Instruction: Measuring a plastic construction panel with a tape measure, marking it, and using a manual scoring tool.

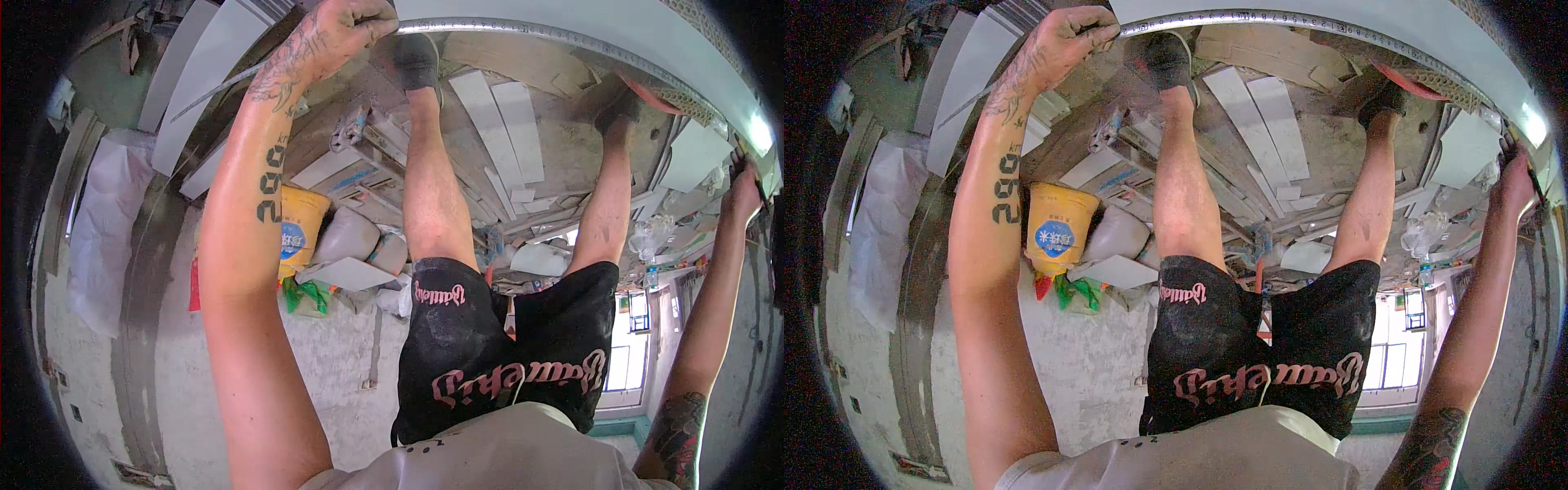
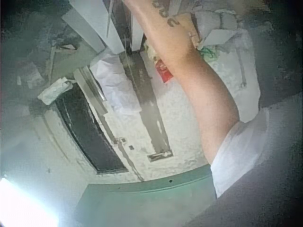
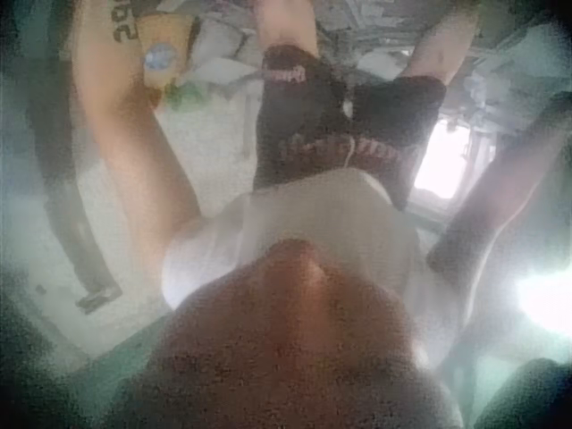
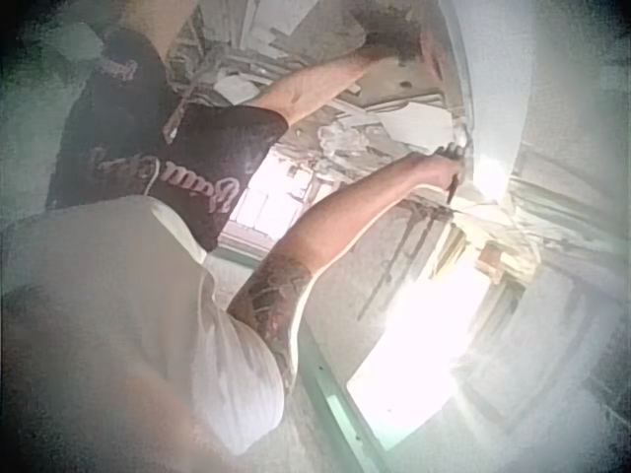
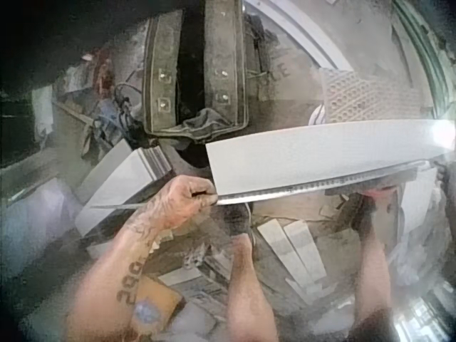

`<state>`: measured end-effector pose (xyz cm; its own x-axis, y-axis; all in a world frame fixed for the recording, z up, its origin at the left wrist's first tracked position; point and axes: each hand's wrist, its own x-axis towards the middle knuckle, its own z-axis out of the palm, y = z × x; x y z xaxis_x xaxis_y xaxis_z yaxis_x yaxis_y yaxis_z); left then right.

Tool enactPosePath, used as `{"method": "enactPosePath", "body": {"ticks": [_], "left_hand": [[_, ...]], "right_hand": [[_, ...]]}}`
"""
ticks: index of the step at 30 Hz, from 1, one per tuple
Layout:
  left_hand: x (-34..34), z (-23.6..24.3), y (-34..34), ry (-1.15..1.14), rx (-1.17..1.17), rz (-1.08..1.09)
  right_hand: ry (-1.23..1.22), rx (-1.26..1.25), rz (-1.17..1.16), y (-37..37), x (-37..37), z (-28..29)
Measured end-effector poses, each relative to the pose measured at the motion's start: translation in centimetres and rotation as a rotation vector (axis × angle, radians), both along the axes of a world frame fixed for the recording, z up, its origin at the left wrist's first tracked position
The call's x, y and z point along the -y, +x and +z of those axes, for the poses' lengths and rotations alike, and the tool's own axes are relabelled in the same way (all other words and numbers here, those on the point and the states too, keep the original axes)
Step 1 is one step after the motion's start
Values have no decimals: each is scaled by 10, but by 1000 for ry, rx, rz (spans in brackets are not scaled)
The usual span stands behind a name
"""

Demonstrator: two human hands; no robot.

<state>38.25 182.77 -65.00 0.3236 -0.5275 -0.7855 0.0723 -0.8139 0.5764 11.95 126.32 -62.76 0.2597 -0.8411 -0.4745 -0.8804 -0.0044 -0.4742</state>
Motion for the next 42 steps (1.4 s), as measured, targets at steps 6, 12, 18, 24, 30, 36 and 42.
{"method": "enactPosePath", "body": {"ticks": [6,12,18,24,30,36,42], "left_hand": [[3,6,6,55,-15,2],[5,11,6,111,-32,11],[-19,-24,-3,-31,53,-31],[-30,-40,-22,-62,-9,86],[-21,-28,-5,-9,-107,17],[-25,-31,-8,-12,-83,45],[-26,-36,-8,-40,-88,25]], "right_hand": [[-28,-12,26,-4,10,-2],[-27,1,26,7,-17,-1],[-8,32,3,3,7,6],[-413,-268,182,18,-74,4],[-228,63,36,42,-97,31],[-236,116,30,40,-81,35],[-222,158,20,42,-76,32]]}}
